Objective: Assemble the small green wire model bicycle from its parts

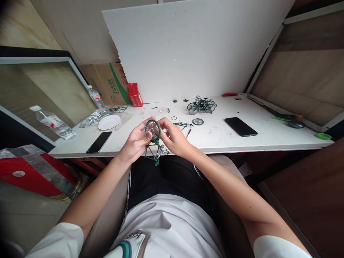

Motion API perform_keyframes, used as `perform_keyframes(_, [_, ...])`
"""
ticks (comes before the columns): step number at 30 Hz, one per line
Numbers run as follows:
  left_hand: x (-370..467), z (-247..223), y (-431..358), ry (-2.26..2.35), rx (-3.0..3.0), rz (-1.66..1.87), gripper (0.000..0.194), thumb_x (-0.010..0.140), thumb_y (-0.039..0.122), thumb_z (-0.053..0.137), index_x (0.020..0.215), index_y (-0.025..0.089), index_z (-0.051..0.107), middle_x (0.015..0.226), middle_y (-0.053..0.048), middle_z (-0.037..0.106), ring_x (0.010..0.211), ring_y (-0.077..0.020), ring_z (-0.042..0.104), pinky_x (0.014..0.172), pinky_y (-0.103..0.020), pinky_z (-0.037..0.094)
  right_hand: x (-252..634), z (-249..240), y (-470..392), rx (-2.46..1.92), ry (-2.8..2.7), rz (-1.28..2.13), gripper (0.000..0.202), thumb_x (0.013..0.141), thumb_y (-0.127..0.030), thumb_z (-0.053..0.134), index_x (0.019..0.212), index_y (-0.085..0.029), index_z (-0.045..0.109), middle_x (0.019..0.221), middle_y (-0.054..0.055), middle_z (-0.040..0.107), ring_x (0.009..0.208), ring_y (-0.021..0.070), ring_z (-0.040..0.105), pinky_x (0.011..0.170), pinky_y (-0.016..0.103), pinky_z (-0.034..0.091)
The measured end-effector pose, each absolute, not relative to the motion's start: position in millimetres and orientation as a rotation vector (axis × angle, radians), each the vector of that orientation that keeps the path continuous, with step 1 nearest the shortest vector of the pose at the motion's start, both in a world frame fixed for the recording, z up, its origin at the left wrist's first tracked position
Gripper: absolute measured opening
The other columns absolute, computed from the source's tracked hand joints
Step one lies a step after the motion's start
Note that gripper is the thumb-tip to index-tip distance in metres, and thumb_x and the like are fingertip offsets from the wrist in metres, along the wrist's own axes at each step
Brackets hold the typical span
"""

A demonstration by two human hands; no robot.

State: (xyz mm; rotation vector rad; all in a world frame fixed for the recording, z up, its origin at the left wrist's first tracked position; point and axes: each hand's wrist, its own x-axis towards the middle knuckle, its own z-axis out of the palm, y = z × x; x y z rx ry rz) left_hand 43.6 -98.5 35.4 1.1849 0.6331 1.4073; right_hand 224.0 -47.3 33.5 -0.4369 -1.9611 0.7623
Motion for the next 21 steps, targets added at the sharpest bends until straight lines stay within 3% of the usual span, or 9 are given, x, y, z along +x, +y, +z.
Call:
perform_keyframes(5, [43,32,-92,0.671,1.242,1.442,0.051,0.077,0.034,0.095,0.122,0.018,0.077,0.13,-0.013,0.075,0.13,-0.0307,0.066,0.115,-0.041,0.048,222,30,-42,-0.457,-1.895,0.841,0.028,0.107,-0.052,0.056,0.106,-0.025,0.05,0.095,0.003,0.06,0.084,0.0163,0.06,0.062,0.027,0.046])
perform_keyframes(11, [38,32,-88,0.713,1.238,1.474,0.044,0.08,0.033,0.093,0.118,0.017,0.078,0.121,-0.01,0.078,0.115,-0.024,0.072,0.111,-0.039,0.051,226,29,-29,-0.463,-1.767,0.941,0.033,0.108,-0.06,0.05,0.107,-0.027,0.049,0.082,-0.001,0.056,0.073,0.0147,0.058,0.057,0.027,0.045])
perform_keyframes(21, [24,35,-81,0.855,1.17,1.608,0.042,0.073,0.035,0.097,0.105,0.015,0.078,0.108,-0.008,0.079,0.098,-0.0214,0.075,0.095,-0.037,0.06,259,3,42,-0.81,-1.667,0.926,0.041,0.095,-0.062,0.067,0.104,-0.025,0.052,0.077,0.0,0.061,0.074,0.0169,0.061,0.049,0.022,0.042])
